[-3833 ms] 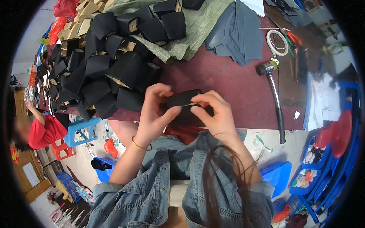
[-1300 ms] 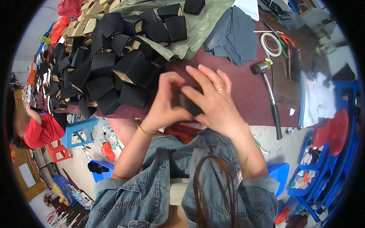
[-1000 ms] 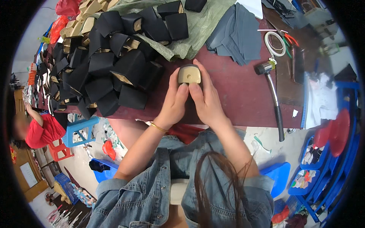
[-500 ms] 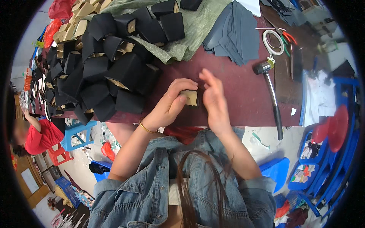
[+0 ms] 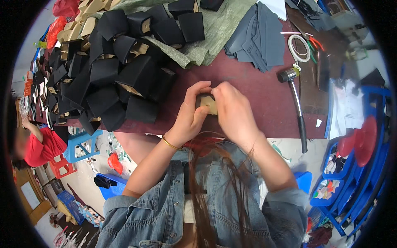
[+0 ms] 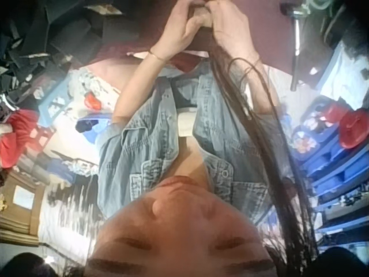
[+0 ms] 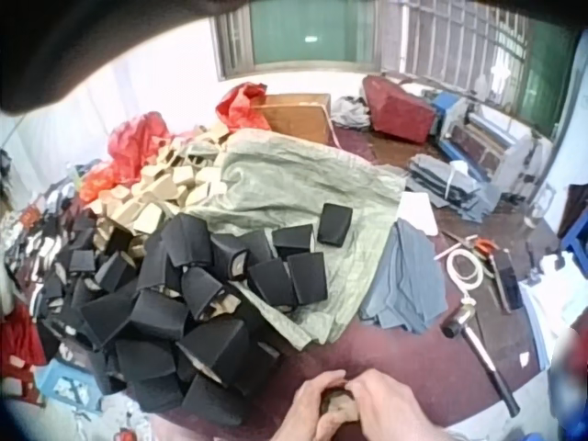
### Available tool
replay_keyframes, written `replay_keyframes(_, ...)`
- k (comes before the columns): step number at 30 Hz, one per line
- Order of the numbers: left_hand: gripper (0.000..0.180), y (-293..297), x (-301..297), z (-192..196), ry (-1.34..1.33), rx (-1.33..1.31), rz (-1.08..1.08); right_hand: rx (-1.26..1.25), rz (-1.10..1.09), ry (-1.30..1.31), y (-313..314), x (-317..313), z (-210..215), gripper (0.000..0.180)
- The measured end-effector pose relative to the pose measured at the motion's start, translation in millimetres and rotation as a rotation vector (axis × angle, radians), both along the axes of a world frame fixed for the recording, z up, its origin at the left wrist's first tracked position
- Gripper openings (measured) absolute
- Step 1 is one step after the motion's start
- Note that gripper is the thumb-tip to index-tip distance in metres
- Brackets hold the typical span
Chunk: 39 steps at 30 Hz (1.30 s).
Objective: The recorder is wrapping and assembling shoe heel components at a manufacturing station.
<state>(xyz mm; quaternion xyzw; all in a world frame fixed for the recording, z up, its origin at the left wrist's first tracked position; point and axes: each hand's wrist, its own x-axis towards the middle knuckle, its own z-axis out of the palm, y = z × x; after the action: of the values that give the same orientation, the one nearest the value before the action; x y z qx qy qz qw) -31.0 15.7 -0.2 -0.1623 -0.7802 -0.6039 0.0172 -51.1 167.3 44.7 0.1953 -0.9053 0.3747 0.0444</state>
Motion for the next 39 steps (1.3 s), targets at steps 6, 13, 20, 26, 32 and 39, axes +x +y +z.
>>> replay_keyframes(6, 0.064, 7, -2, -1, 0.004, 0.100, 0.048, 0.232, 0.244, -0.255, 7, -28, 31, 0.015)
replay_keyframes(13, 0.080, 6, 2, -7, -0.051, 0.161, 0.047, 0.441, 0.672, -0.082, 9, -46, 51, 0.026)
replay_keyframes(20, 0.090, -3, -6, -8, -0.061, 0.233, 0.010, 0.140, 0.161, -0.141, 17, 5, 37, 0.062)
replay_keyframes(26, 0.073, -7, 1, 15, 0.173, -0.160, -0.128, 0.031, 0.210, -0.402, 43, 0, 42, 0.057)
replay_keyframes(32, 0.069, -116, 0, 137, 0.423, -0.543, 0.540, -0.674, -0.027, -0.313, 47, 24, 27, 0.042)
replay_keyframes(39, 0.061, -298, -41, 147, 0.281, -1.185, 0.825, -0.291, -0.076, -0.063, 35, 2, 23, 0.008)
